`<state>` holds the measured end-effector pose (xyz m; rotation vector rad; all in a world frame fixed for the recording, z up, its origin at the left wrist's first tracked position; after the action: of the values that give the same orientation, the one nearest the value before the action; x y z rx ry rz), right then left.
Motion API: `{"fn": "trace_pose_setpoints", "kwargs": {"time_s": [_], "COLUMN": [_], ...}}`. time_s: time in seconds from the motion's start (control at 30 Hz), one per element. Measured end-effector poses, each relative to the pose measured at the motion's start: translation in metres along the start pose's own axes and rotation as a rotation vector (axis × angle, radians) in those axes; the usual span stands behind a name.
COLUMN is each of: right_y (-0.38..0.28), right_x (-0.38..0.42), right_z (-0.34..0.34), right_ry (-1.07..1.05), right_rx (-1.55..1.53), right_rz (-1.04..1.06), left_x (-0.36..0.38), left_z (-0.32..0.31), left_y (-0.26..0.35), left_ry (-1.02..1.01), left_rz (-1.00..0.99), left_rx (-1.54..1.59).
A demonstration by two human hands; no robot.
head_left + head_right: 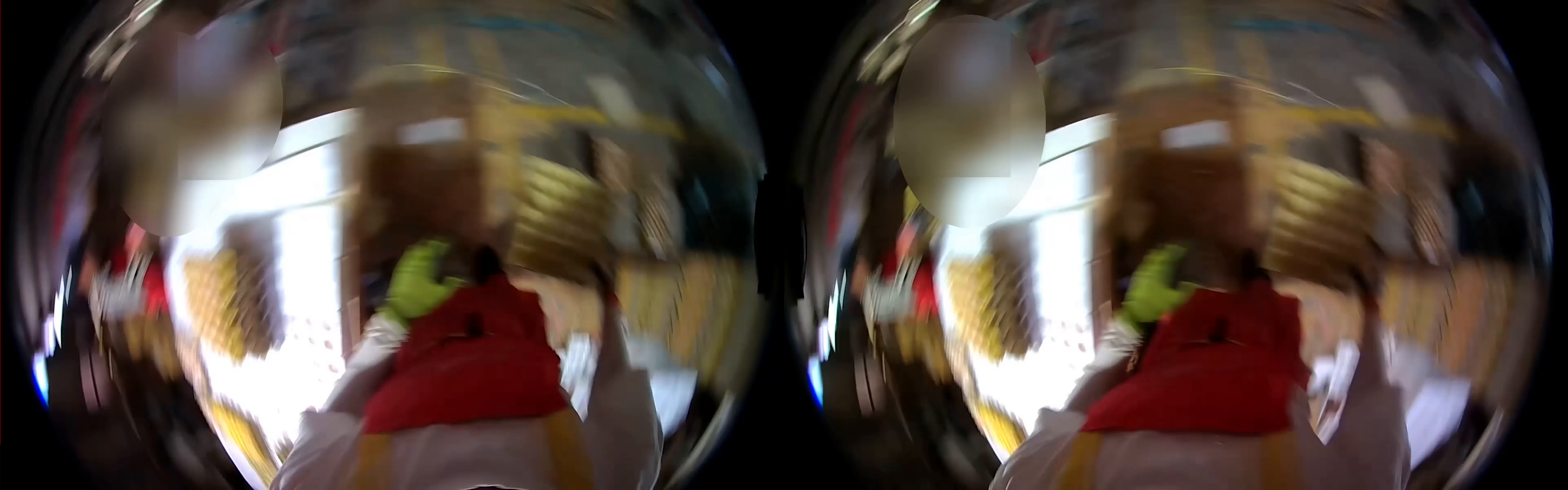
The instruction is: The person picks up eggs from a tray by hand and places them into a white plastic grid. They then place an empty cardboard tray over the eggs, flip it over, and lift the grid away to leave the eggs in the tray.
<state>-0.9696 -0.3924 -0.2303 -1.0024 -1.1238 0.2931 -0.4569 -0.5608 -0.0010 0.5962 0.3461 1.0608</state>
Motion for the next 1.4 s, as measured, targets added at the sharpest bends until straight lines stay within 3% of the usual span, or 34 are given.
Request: {"fn": "trace_pose_setpoints", "kwargs": {"time_s": [0.03, 0.07, 0.13, 0.23, 0.27, 0.33, 0.4, 0.43, 0.47, 0.53, 0.57, 0.6, 0.63, 0.67, 0.7, 0.73, 0.77, 0.83, 0.93, 0.97, 1.07, 1.17, 1.23, 1.3, 1.4], "right_y": [-0.008, -0.018, -0.046, -0.063, -0.059, -0.041, -0.039, -0.079, -0.052, -0.105, -0.107, -0.096, -0.104, -0.112, -0.118, -0.11, -0.103, -0.124, -0.14, -0.152, -0.175, -0.215, -0.226, -0.236, -0.232], "right_x": [-0.036, -0.074, -0.117, -0.179, -0.217, -0.266, -0.239, -0.157, -0.162, -0.022, 0.013, 0.025, 0.056, 0.086, 0.103, 0.099, 0.088, 0.109, 0.094, 0.098, 0.06, 0.053, 0.022, 0.011, 0.0], "right_z": [0.006, 0.009, -0.009, -0.076, -0.123, -0.221, -0.339, -0.401, -0.452, -0.527, -0.557, -0.584, -0.604, -0.624, -0.631, -0.638, -0.64, -0.634, -0.635, -0.636, -0.669, -0.708, -0.732, -0.757, -0.777], "right_ry": [-0.032, -0.049, -0.046, -0.182, -0.438, -0.688, -0.66, -0.674, -0.751, -0.591, -0.636, -0.757, -0.823, -1.052, -1.093, -1.033, -0.864, -0.931, -0.859, -0.752, -0.711, -0.688, -0.707, -0.669, -1.069], "right_rx": [0.004, 0.0, 0.015, 0.062, 0.218, 0.342, 0.26, 0.311, 0.288, 0.787, 0.695, 0.465, 0.42, 0.159, 0.099, 0.06, 0.217, 0.208, 0.175, 0.356, 0.417, 0.587, 0.738, 0.898, 1.334], "right_rz": [0.031, 0.057, 0.075, -0.022, 0.065, 0.213, 0.323, 0.163, 0.545, 0.577, 0.675, 0.818, 0.818, 0.716, 0.747, 0.751, 0.734, 0.938, 0.865, 0.943, 0.993, 1.258, 1.324, 1.477, 1.211], "left_x": [0.011, 0.017, 0.057, 0.094, 0.11, 0.139, 0.166, 0.18, 0.195, 0.223, 0.237, 0.251, 0.266, 0.278, 0.291, 0.302, 0.308, 0.313, 0.311, 0.31, 0.287, 0.237, 0.187, 0.124, 0.012], "left_z": [-0.003, 0.015, -0.012, -0.003, -0.004, -0.007, -0.005, -0.004, 0.001, 0.009, 0.017, 0.019, 0.019, 0.023, 0.025, 0.025, 0.03, 0.039, 0.071, 0.075, 0.091, 0.102, 0.103, 0.115, 0.127], "left_y": [-0.003, 0.006, -0.021, -0.008, -0.007, -0.008, -0.007, -0.008, -0.009, -0.005, -0.011, -0.017, -0.023, -0.03, -0.036, -0.044, -0.05, -0.067, -0.077, -0.085, -0.096, -0.107, -0.114, -0.123, -0.149], "left_ry": [-0.045, -0.161, -0.036, 0.007, 0.086, 0.241, 0.343, 0.381, 0.445, 0.535, 0.591, 0.693, 0.787, 0.8, 0.798, 0.833, 0.879, 0.962, 0.868, 0.865, 0.896, 0.936, 1.008, 0.95, 0.932], "left_rz": [0.023, 0.222, 0.265, 0.492, 0.537, 0.614, 0.705, 0.739, 0.768, 0.816, 0.85, 0.838, 0.826, 0.861, 0.899, 0.843, 0.834, 0.845, 0.857, 0.829, 0.833, 0.804, 0.77, 0.727, 0.701], "left_rx": [-0.1, 0.001, -0.101, -0.046, -0.03, 0.003, 0.019, 0.045, 0.046, 0.088, 0.095, 0.106, 0.119, 0.136, 0.155, 0.027, 0.026, 0.118, 0.024, -0.063, 0.011, 0.061, 0.144, 0.169, 0.167]}}
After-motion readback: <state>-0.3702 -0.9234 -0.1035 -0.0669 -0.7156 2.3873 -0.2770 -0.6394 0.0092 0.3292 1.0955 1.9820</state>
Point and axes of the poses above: each hand's wrist, its own x-axis away from the middle knuckle, its own z-axis out of the back of the hand, y = z × x, the point moved 1 cm from there along -x, towards the middle knuckle, and after that the axes turned 1 degree about y, right-handed, at the moved point
